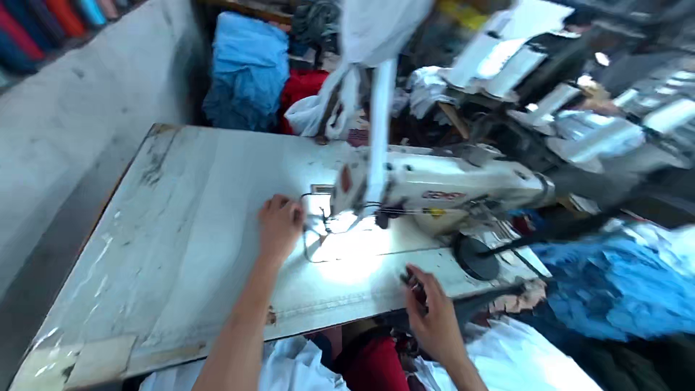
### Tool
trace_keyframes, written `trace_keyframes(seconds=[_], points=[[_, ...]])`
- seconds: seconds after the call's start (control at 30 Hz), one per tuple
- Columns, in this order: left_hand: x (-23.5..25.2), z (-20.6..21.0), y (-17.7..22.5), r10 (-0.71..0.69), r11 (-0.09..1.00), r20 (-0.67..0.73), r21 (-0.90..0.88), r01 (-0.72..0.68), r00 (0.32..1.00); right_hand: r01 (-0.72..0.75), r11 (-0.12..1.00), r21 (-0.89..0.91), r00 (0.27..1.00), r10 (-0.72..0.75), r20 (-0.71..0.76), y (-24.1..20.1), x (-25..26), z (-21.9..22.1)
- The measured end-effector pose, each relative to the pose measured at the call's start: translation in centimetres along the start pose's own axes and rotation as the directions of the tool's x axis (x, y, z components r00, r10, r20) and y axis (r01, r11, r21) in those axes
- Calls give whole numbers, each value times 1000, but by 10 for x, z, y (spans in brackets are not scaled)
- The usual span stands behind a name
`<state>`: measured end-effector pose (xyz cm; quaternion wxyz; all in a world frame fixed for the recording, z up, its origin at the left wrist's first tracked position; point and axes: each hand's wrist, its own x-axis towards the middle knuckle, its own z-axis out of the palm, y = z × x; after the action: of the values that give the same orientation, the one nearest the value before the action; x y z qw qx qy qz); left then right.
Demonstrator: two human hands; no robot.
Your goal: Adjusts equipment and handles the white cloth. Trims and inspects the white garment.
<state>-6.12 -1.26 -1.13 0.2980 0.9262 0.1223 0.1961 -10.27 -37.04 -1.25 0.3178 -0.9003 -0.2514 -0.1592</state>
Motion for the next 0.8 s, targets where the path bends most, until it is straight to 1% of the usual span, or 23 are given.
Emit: trace_keyframes(seconds=[0.1, 0.17, 0.23, 0.3, 0.33, 0.37, 0.43, 0.47, 0.53, 0.57, 0.6, 0.63, 0.67, 0.7, 0.73, 0.77, 0.8], points=[[-58, -5, 8, 111, 991, -30, 77, -109, 993, -78, 986, 146, 997, 81, -19, 5, -73, -9], [-92, -8, 21, 163, 978, -48, 136, -155, 985, -117, 973, 200, 993, 120, -3, 12, -104, -8], [-116, -12, 39, 140, 977, 11, 162, -140, 990, -160, 965, 209, 987, 154, 49, 14, -128, -9], [-136, -13, 68, 84, 986, 90, 139, -96, 992, -207, 948, 241, 976, 181, 125, 12, -147, -12], [-146, -11, 87, 86, 991, 129, 96, -99, 988, -244, 928, 282, 965, 204, 165, 10, -155, -13], [-157, -6, 110, 108, 994, 170, 13, -112, 979, -299, 894, 334, 948, 239, 211, 9, -162, -13], [-184, 19, 150, 218, 964, 228, -204, -172, 949, -450, 780, 435, 886, 326, 331, 10, -178, -13], [-199, 37, 164, 256, 936, 271, -308, -168, 928, -522, 714, 467, 847, 367, 386, 10, -187, -13], [-226, 72, 173, 295, 888, 401, -450, -94, 867, -629, 609, 484, 774, 432, 463, 11, -208, -14], [-237, 87, 167, 292, 885, 494, -463, -36, 819, -663, 591, 460, 745, 459, 484, 12, -219, -16], [-244, 98, 156, 261, 901, 579, -434, 20, 772, -683, 594, 425, 724, 477, 498, 12, -227, -19], [-248, 107, 140, 211, 927, 624, -371, 47, 752, -693, 605, 392, 712, 489, 504, 13, -235, -22], [-249, 112, 121, 146, 955, 631, -291, 58, 762, -693, 623, 362, 708, 494, 505, 14, -242, -24], [-248, 116, 99, 64, 974, 608, -211, 83, 792, -681, 650, 336, 715, 493, 495, 12, -249, -26], [-245, 117, 77, -40, 978, 564, -145, 147, 825, -657, 686, 311, 733, 486, 477, 10, -255, -26], [-241, 122, 57, -167, 961, 504, -110, 255, 847, -623, 728, 287, 756, 467, 459, 6, -258, -27], [-237, 128, 41, -329, 900, 454, -115, 421, 828, -575, 774, 265, 788, 435, 437, 1, -261, -26]])
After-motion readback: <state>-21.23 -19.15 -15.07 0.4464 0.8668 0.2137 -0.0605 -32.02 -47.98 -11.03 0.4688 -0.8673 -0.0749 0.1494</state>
